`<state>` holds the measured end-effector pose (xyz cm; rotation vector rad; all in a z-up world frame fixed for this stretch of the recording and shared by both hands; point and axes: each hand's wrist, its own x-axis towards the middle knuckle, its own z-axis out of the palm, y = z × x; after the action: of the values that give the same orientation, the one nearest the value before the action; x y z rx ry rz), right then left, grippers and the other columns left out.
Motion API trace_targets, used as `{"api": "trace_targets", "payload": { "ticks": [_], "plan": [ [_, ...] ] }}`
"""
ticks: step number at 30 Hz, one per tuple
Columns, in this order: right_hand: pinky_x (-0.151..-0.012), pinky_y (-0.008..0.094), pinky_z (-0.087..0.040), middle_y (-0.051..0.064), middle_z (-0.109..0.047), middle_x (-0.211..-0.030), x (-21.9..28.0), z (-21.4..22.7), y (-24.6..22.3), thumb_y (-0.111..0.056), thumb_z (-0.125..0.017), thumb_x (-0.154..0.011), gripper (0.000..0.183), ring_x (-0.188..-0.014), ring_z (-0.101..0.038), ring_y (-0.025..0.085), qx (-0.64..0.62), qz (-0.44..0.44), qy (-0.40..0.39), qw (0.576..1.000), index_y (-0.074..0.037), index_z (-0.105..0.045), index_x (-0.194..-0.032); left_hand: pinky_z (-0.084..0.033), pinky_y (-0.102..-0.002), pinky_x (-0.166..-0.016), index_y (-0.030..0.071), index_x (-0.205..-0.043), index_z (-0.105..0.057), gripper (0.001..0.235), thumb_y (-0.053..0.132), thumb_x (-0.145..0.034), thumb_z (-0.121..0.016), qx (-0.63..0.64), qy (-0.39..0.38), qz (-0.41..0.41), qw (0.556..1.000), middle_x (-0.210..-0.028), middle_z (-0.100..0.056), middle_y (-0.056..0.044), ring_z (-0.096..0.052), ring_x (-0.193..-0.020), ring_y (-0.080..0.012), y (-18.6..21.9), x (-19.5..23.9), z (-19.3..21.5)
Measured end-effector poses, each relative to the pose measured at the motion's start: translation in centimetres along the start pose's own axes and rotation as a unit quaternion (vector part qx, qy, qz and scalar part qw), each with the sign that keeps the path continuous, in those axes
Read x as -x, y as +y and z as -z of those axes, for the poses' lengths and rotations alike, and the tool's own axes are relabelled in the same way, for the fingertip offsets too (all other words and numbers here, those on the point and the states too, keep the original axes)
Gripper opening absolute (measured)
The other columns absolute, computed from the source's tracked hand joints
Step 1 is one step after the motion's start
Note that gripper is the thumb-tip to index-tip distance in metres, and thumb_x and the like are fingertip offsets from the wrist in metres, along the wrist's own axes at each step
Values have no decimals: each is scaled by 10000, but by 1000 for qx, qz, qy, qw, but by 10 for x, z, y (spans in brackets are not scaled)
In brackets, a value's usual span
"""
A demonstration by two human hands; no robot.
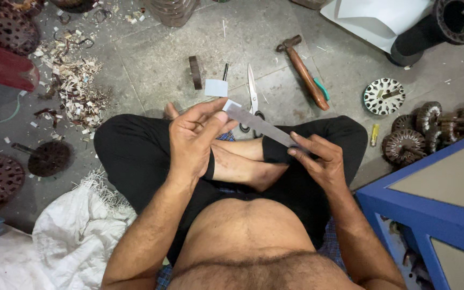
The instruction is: The person sits on the floor and uses scissors to cut small pieces from a white strip. They fold the cut pieces, place them into a circular mold, and then use a ruler and marker to measure and mark a larger white sheet.
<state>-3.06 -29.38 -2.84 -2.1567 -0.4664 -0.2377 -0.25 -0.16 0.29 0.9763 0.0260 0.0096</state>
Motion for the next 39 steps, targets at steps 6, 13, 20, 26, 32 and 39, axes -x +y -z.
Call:
{"api": "trace_targets", "payload": {
  "ticks": [6,13,20,26,32,39],
  "plan": [
    [-588,267,-437,59,-631,-775,4,4,-1,-54,-878,-780,487,-635,-542,121,7,-6,10,1000,-72,-736,-1245,-662,-366,-905,-86,-1243,-666,267,-49,-979,-680,-43,13,6,999,-1106,-744,-165,-734,-1001,-189,7,10,-17],
    [-616,260,-460,56,-656,-817,6,8,-6,-27,-866,-792,490,-671,-575,117,-14,5,13,1000,-67,-723,-1259,-672,-350,-875,-81,-1183,-656,216,-61,-969,-678,-74,29,-14,997,-1129,-738,-160,-737,-1007,-175,8,13,-26],
    [-602,264,-467,51,-621,-769,8,6,-8,-21,-875,-779,515,-646,-562,116,0,2,11,1000,-75,-722,-1267,-681,-325,-857,-79,-1157,-688,190,-53,-969,-695,-139,37,-59,988,-1106,-750,-142,-741,-974,-144,8,16,-28],
    [-595,270,-454,49,-603,-775,14,1,-3,-54,-873,-793,513,-646,-543,112,2,1,7,1000,-89,-716,-1280,-684,-308,-826,-74,-1133,-708,166,-55,-968,-706,-182,48,-87,978,-1059,-760,-123,-744,-913,-123,4,16,-27],
    [-561,287,-414,45,-543,-739,16,-6,-3,-78,-872,-798,491,-612,-487,126,-6,-18,-5,1000,-94,-726,-1266,-683,-301,-803,-73,-1125,-709,161,-49,-966,-707,-185,67,-81,977,-1031,-764,-114,-745,-884,-123,-3,13,-21],
    [-571,221,-504,27,-656,-824,-5,-21,-14,-105,-816,-864,415,-653,-644,54,-128,-131,-79,980,-63,-710,-1263,-676,-286,-763,-70,-1118,-702,155,-42,-965,-698,-153,75,-46,984,-956,-755,-98,-730,-830,-112,-17,11,-22]
  ]
}}
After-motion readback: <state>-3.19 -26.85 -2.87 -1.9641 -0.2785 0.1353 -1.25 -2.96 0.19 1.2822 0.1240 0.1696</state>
